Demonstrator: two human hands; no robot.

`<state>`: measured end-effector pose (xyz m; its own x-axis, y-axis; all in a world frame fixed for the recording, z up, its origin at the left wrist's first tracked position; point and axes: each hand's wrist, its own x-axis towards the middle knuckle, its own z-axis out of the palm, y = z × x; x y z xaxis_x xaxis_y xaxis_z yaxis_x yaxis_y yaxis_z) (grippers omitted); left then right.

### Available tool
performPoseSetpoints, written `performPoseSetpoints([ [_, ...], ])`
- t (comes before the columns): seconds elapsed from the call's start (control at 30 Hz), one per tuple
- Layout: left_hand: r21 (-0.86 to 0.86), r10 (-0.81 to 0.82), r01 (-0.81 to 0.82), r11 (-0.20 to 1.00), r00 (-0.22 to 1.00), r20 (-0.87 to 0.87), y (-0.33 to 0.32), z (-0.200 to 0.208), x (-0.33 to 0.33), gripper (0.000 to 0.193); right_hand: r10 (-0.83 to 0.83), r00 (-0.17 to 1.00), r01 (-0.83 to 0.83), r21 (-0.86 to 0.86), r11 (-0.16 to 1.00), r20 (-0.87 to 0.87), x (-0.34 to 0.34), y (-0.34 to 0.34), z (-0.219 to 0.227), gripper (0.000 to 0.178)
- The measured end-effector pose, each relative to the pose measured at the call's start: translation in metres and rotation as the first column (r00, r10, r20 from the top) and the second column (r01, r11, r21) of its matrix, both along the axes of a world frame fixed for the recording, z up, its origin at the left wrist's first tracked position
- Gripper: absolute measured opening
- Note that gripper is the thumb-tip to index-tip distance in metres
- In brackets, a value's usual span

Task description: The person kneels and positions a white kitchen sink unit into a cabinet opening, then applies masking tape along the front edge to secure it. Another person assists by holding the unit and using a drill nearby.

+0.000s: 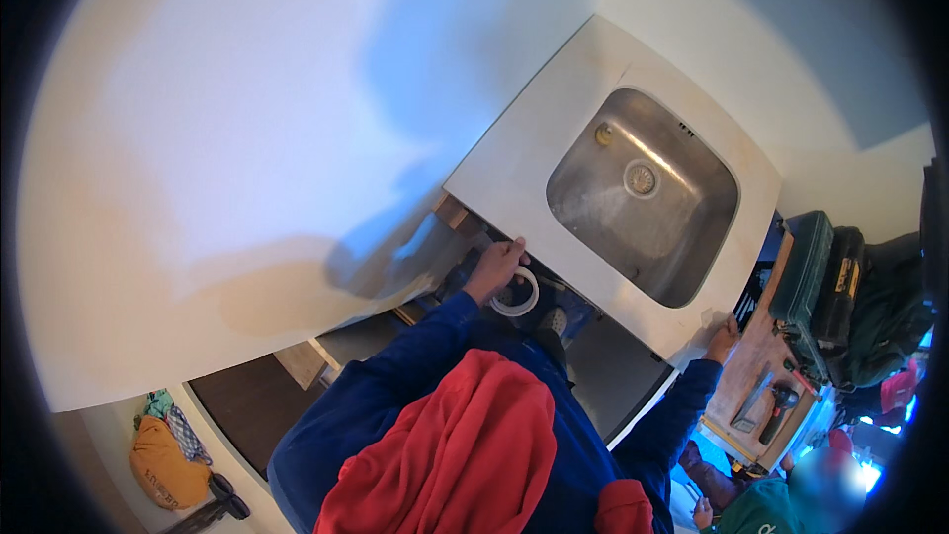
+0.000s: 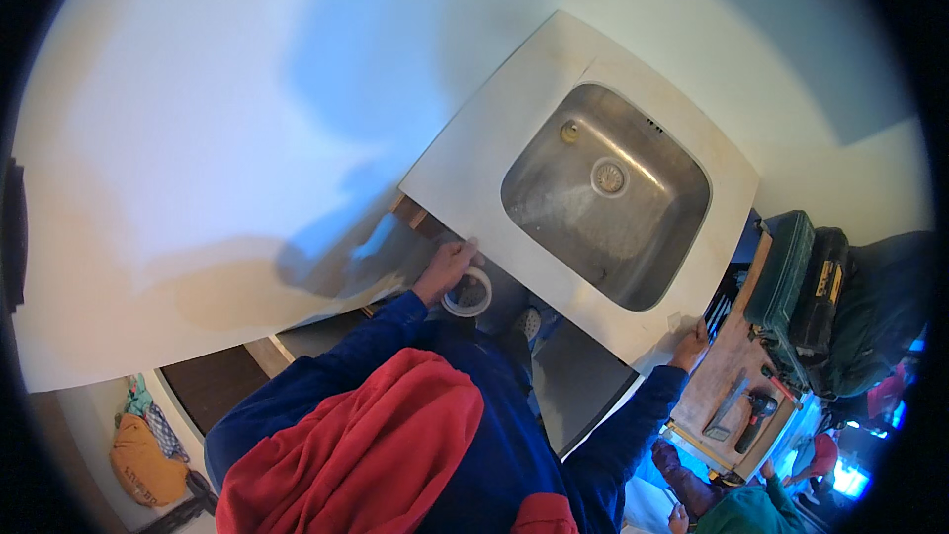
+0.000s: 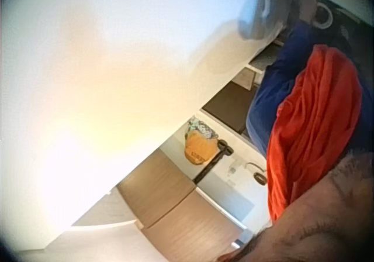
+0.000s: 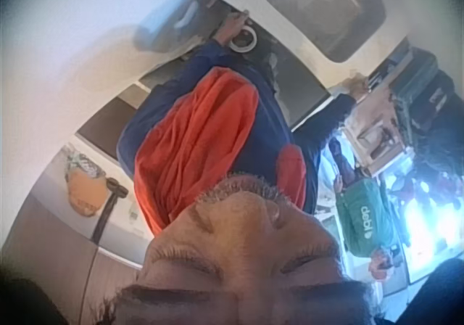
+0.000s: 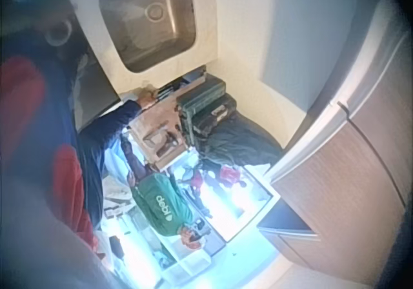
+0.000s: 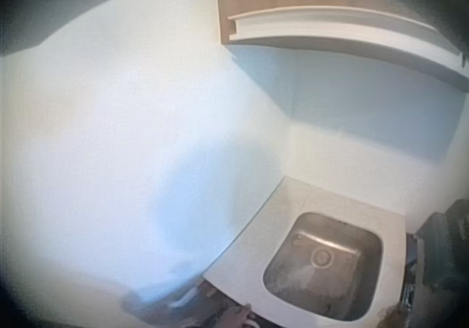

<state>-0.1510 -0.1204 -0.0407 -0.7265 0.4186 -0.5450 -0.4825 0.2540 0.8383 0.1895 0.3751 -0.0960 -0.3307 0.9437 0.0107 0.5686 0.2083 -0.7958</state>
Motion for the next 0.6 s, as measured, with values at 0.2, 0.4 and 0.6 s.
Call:
performPoseSetpoints([
  [0.2,-0.032,0.002,-0.002,0.999,1.000,-0.002,0.004,-0.005,0.002,0.059,0.031,0.999,-0.030,0.039,0.999,-0.014,-0.003,-0.007,0.005,0.040],
  [0.4,0.025,-0.033,0.033,0.999,0.999,0.000,-0.002,0.015,-0.001,0.056,0.114,0.987,-0.117,0.028,0.993,0.110,0.000,0.003,0.006,0.038],
  [0.6,0.043,-0.062,0.066,0.997,0.994,-0.090,-0.002,0.033,0.010,0.056,0.039,0.964,-0.073,-0.120,0.990,-0.264,-0.001,0.005,-0.008,0.031],
])
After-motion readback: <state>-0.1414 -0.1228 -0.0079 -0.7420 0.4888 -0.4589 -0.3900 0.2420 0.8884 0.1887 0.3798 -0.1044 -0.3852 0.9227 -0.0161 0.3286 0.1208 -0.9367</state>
